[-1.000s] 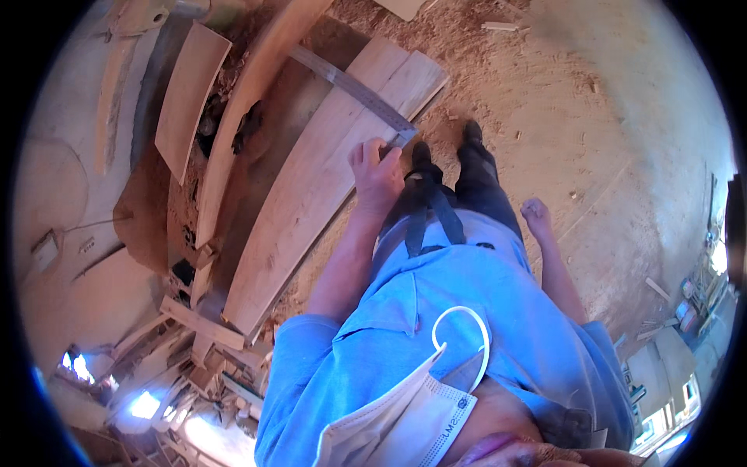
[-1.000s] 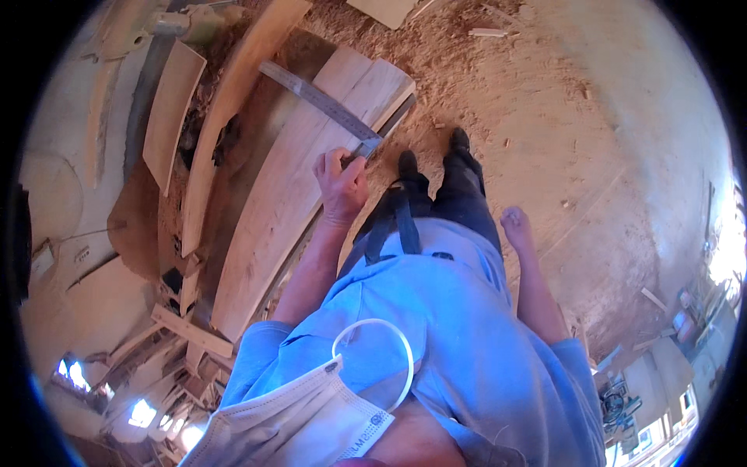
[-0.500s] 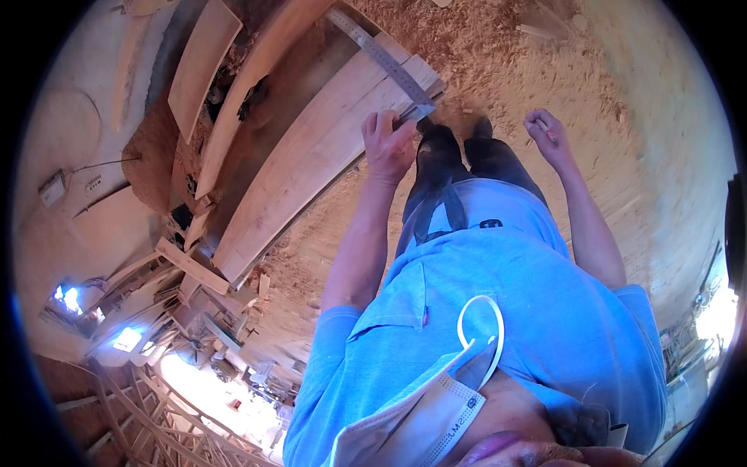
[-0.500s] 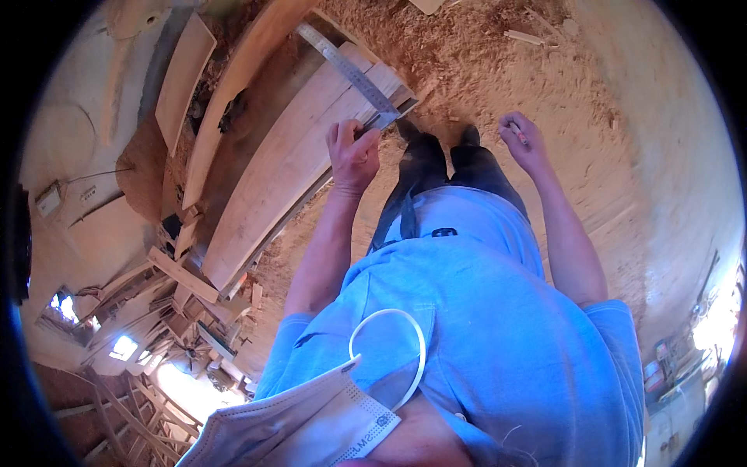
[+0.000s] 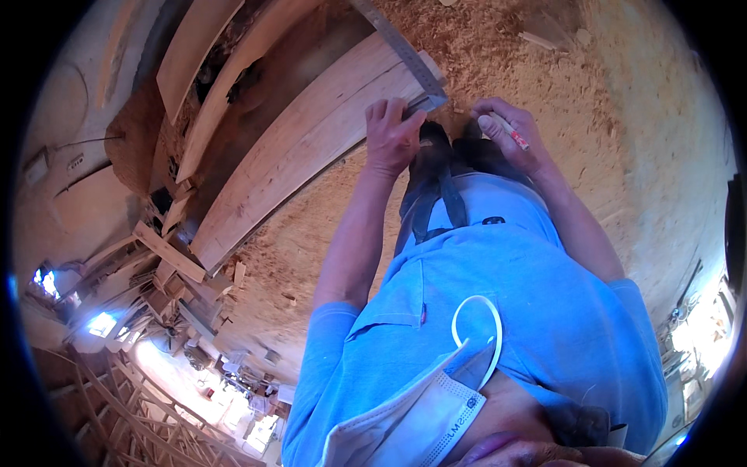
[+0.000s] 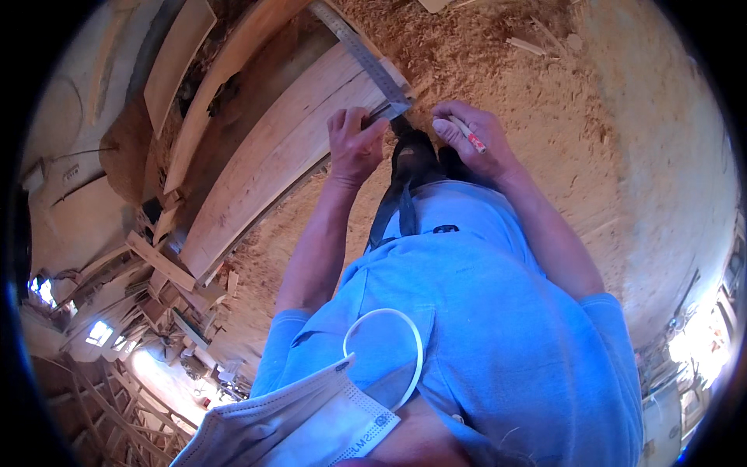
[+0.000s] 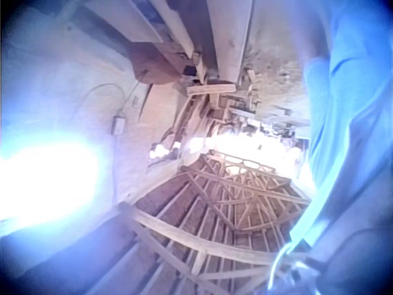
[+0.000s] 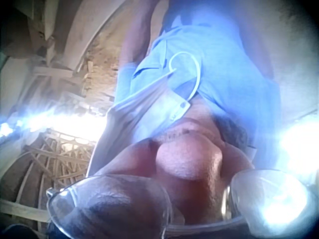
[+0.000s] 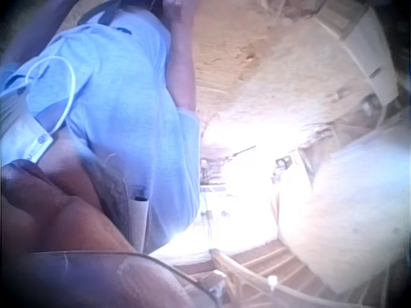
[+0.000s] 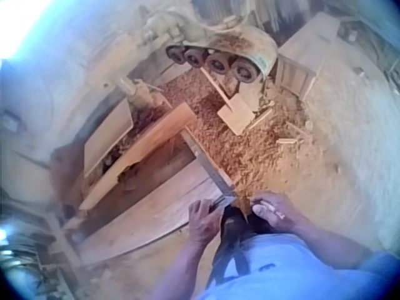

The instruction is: The person measures a wooden plank on a workbench using a tape measure and a square ruler, then marks the wood with a pencil. The person repeats the measuring and marking process on the same plank multiple times.

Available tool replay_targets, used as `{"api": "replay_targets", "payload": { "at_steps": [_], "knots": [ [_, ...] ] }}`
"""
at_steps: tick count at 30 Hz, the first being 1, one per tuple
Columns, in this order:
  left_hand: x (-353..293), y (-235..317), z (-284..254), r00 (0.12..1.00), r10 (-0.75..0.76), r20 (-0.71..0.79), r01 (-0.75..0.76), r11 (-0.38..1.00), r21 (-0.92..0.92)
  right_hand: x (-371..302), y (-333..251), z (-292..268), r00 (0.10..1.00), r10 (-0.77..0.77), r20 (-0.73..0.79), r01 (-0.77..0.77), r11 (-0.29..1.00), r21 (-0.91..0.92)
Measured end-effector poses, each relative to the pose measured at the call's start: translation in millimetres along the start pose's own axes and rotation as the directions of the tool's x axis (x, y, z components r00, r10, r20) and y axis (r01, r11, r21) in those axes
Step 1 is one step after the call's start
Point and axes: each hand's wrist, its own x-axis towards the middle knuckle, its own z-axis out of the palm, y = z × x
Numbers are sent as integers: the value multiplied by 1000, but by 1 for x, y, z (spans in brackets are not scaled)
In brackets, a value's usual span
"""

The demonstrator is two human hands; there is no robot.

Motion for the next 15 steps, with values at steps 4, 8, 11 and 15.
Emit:
{"api": "replay_targets", "payload": {
  "at_steps": [4,8,11,15],
  "knots": [
    [0,-1,2,1000,-4,-29,3,1000,-27,7,-9,4,999,3,-41,-3,1000,9],
    [1,-3,3,1000,-4,-27,3,999,-33,13,-15,11,984,93,-154,-101,994,-43],
    [2,-1,1,1000,-16,-8,16,999,-45,24,-20,16,975,19,-222,-38,996,-78],
    [5,4,-3,1000,-26,-17,25,999,-41,41,-19,18,984,-108,-142,93,990,-107]
  ]
}}
